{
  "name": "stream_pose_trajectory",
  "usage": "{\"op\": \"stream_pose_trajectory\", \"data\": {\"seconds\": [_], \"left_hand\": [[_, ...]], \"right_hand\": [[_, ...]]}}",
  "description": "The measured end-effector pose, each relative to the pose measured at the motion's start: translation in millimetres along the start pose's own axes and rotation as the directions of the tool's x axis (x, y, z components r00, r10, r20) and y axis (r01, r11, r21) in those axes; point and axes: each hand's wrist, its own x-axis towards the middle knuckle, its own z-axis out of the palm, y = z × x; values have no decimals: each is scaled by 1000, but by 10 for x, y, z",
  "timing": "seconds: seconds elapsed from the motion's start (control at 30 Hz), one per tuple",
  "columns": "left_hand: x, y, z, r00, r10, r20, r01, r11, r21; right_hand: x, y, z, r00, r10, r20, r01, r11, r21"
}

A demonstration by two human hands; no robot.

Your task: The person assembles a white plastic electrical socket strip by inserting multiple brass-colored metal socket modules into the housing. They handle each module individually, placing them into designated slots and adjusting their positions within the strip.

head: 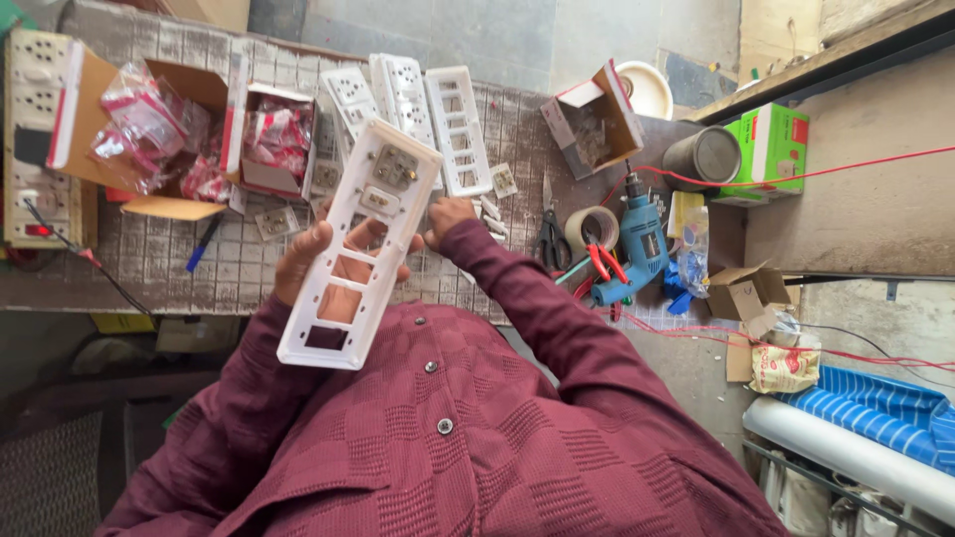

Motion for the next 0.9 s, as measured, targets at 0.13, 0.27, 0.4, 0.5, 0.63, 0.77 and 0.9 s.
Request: {"op": "stream_pose_trajectory", "data": {"seconds": [0.13, 0.27, 0.4, 0.5, 0.63, 0.77, 0.9], "left_hand": [[28, -32, 64, 999, 51, -11, -51, 998, 46], [61, -101, 104, 998, 33, -45, -30, 997, 72], [135, -166, 131, 998, -4, -60, 10, 996, 94], [200, -160, 131, 1000, -13, -22, 15, 994, 105], [171, -151, 117, 1000, -12, -15, 13, 994, 108], [158, -179, 75, 1000, 7, -13, -5, 993, 121], [175, -213, 41, 999, 35, -4, -34, 979, 202]], "right_hand": [[-253, 266, -201, 944, 288, -162, 75, 292, 954], [-844, 385, -695, 933, 197, -300, 305, 5, 952], [-1130, 65, -1104, 858, -36, -513, 481, 406, 777], [-1126, -195, -1287, 808, -139, -572, 508, 657, 557], [-1131, -342, -1358, 850, -63, -523, 371, 777, 509], [-1114, -334, -1328, 894, -7, -448, 302, 748, 591], [-1058, -291, -1322, 889, -50, -456, 330, 761, 559]]}}
